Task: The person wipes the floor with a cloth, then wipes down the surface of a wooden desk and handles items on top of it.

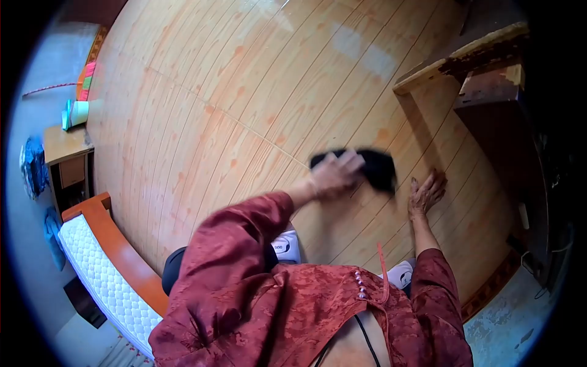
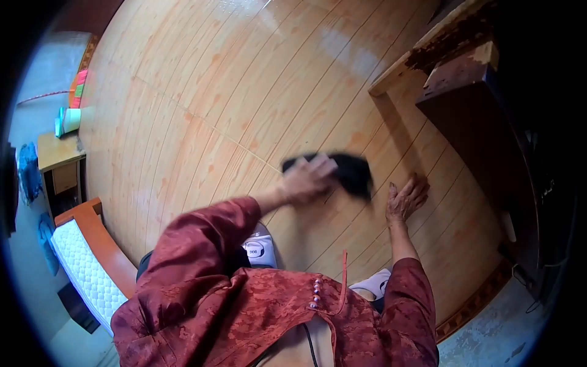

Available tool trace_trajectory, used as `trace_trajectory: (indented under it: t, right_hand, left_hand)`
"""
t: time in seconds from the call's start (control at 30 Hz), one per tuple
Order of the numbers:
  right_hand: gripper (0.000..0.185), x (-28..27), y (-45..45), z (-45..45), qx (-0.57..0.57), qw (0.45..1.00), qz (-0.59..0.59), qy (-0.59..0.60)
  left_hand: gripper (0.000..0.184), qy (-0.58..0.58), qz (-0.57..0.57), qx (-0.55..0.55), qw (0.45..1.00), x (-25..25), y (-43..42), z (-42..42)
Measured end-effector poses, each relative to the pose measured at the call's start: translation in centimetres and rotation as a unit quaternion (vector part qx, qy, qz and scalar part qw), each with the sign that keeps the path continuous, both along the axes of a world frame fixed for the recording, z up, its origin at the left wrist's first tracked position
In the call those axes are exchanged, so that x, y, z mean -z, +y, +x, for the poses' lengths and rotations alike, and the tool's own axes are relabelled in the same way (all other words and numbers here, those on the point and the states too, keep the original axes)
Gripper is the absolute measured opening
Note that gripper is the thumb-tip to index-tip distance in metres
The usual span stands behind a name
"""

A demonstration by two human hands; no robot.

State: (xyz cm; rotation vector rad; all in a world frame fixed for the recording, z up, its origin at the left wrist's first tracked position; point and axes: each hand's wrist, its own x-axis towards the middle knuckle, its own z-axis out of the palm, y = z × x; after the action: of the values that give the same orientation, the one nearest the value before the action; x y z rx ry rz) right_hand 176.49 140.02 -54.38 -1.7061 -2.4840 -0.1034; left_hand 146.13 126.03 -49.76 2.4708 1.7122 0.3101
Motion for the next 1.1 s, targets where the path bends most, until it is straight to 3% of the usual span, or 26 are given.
trace_trajectory:
  t: [0.03,0.07,0.1,0.13,0.23,0.3,0.33,0.37,0.43,0.53,0.6,0.67,0.77,0.83,0.97,1.07,1.1]
  right_hand:
    - [0.073,-0.3,-0.1,-0.5,0.002,1.000,0.005,-0.005]
    - [0.074,-0.5,-0.1,-0.8,0.004,1.000,0.010,-0.011]
    - [0.074,-0.6,-0.2,-0.8,0.004,1.000,0.010,-0.017]
    - [0.075,-0.7,-0.2,-0.9,0.003,1.000,0.011,-0.022]
    - [0.076,-0.9,-0.2,-1.0,0.012,1.000,0.004,-0.025]
    - [0.076,-1.0,0.2,-1.1,0.019,1.000,0.001,-0.023]
    - [0.076,-1.1,0.1,-1.1,0.021,0.999,-0.003,-0.024]
    - [0.076,-1.1,-0.1,-1.1,0.021,0.999,-0.009,-0.025]
    - [0.076,-1.2,-0.4,-1.0,0.013,1.000,0.002,-0.026]
    - [0.076,-0.8,0.0,-0.9,0.009,0.999,0.030,-0.014]
    - [0.077,-0.7,0.1,-1.2,-0.002,0.999,0.048,0.001]
    - [0.076,-0.6,0.0,-1.1,-0.007,0.999,0.054,-0.001]
    - [0.076,-0.3,0.2,-1.0,-0.007,0.998,0.061,-0.011]
    - [0.075,0.2,0.4,-0.5,-0.015,0.998,0.063,-0.011]
    - [0.075,-0.3,0.2,-0.8,-0.015,0.999,0.048,-0.008]
    - [0.074,0.0,0.3,-0.5,-0.019,0.999,0.045,-0.005]
    - [0.074,0.0,0.4,-0.7,-0.025,0.999,0.044,0.003]
  left_hand:
    - [0.039,-0.001,-0.079,-0.034,0.996,-0.6,1.7,-3.7]
    - [0.038,0.017,-0.032,-0.069,0.997,-0.5,3.1,-7.4]
    - [0.036,0.068,-0.061,-0.101,0.991,-1.7,4.7,-11.0]
    - [0.037,0.069,-0.008,-0.135,0.988,0.4,5.5,-14.8]
    - [0.036,0.112,0.008,-0.290,0.950,-1.6,9.6,-22.3]
    - [0.024,-0.003,-0.003,-0.403,0.915,-0.1,12.0,-27.7]
    - [0.025,0.028,0.009,-0.469,0.883,-1.3,13.2,-28.4]
    - [0.027,-0.018,0.069,-0.501,0.862,-2.4,13.7,-28.7]
    - [0.027,-0.155,0.136,-0.471,0.858,-5.5,13.7,-27.1]
    - [0.024,-0.112,0.232,-0.253,0.932,-6.9,11.3,-22.2]
    - [0.032,-0.123,0.170,-0.188,0.960,-8.9,7.1,-16.0]
    - [0.044,-0.159,0.023,-0.074,0.984,-7.5,1.1,-12.6]
    - [0.034,-0.047,-0.190,0.101,0.975,-5.8,-8.2,-9.6]
    - [0.031,0.017,-0.112,0.165,0.980,-4.3,-13.1,-9.9]
    - [0.039,-0.007,-0.098,0.130,0.987,-2.6,-10.8,-13.9]
    - [0.041,0.077,-0.145,-0.036,0.986,-3.6,-5.0,-19.5]
    - [0.040,0.063,-0.041,-0.101,0.992,-1.2,-3.7,-22.1]
